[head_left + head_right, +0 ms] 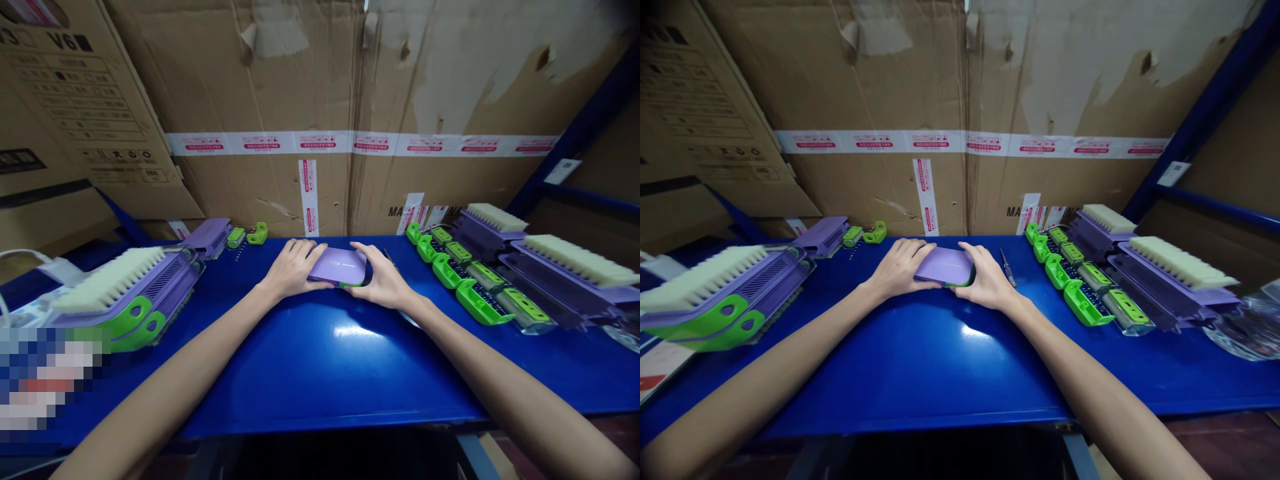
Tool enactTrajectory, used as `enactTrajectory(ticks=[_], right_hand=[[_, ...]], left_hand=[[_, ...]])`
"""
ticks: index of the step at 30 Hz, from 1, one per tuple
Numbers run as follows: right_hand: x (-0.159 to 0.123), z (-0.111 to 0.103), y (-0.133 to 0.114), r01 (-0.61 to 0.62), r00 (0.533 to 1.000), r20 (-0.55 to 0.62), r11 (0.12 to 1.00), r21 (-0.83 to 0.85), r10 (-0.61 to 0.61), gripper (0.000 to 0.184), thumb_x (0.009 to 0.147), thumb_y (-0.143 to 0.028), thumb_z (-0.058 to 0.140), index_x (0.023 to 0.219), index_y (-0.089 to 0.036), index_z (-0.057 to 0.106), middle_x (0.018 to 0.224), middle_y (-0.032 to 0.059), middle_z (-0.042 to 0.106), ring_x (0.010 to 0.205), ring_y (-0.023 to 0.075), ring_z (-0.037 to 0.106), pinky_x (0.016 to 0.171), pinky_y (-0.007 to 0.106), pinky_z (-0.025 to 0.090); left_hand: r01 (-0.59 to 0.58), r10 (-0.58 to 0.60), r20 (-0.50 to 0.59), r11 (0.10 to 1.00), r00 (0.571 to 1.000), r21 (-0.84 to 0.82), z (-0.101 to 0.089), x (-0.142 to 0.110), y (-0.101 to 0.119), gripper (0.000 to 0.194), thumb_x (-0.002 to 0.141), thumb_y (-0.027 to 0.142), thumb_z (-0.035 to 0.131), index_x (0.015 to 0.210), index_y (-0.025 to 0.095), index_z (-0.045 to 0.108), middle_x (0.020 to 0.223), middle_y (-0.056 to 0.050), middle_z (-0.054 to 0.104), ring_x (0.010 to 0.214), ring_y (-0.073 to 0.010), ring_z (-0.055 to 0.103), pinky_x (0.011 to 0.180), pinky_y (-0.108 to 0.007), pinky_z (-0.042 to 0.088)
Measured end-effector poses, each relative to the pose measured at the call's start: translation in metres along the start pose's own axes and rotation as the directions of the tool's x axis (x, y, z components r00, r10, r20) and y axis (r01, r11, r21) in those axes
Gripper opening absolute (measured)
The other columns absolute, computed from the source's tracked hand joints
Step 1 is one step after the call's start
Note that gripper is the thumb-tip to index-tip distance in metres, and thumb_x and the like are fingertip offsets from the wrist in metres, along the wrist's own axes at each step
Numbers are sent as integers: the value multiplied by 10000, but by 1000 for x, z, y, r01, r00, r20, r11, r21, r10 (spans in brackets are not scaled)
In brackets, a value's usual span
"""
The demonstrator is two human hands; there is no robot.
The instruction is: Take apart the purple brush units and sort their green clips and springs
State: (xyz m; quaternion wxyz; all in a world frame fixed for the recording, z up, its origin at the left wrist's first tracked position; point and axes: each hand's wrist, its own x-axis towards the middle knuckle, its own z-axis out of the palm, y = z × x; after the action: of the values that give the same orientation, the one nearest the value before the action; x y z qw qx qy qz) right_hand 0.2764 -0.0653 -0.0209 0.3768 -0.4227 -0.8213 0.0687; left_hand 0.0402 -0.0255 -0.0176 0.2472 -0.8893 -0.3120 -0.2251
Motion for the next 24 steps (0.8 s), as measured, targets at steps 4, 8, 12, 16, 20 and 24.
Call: enactTrajectory(ticks=[4,8,12,16,20,24], right_hand=[[0,1,0,19,1000,4,999,-35,-19,817,642,-366,731,1366,-184,400,1224,138,557,1136,307,529,978,498,417],[-1,1,7,-39,999,15,998,51,38,840,688,-385,713,1411,-173,341,1336,157,504,1217,294,496,1021,477,402],[-2,-2,19,-128,991,41,985,120,124,866,713,-387,701,1445,-177,291,1356,151,494,1231,283,493,1036,473,399],[-2,-2,30,-102,988,-113,995,5,102,703,773,-299,606,1417,-175,352,1360,158,469,1241,285,473,1047,486,385],[-2,0,30,-132,967,-231,987,-91,108,526,840,-286,504,1352,-177,442,1158,134,589,1071,265,567,952,464,454],[-2,0,14,-191,964,-205,976,-101,167,511,906,-441,426,1323,-148,465,1010,108,647,923,241,603,877,421,480]], left_hand=[[12,-12,5,999,1000,-35,1,1,-1,841,754,707,543,1289,62,484,1196,-221,581,1084,-341,544,945,-466,399],[68,-63,41,988,997,-140,-2,0,-9,801,740,665,606,1284,91,484,1250,-192,570,1142,-326,526,974,-447,395],[240,-203,168,939,965,-245,-2,-8,-23,752,751,651,603,1304,162,462,1289,-137,557,1148,-294,533,954,-429,417],[345,-303,219,918,927,-194,0,-13,-22,756,784,659,543,1345,167,421,1227,-139,581,1084,-298,548,895,-437,426],[320,-319,64,947,946,-14,-4,-9,0,749,788,707,481,1203,88,546,1021,-166,618,946,-315,546,828,-456,408],[50,-50,-14,998,999,-42,-10,-5,24,639,846,632,448,1143,81,579,875,-135,613,824,-270,537,730,-408,411]])
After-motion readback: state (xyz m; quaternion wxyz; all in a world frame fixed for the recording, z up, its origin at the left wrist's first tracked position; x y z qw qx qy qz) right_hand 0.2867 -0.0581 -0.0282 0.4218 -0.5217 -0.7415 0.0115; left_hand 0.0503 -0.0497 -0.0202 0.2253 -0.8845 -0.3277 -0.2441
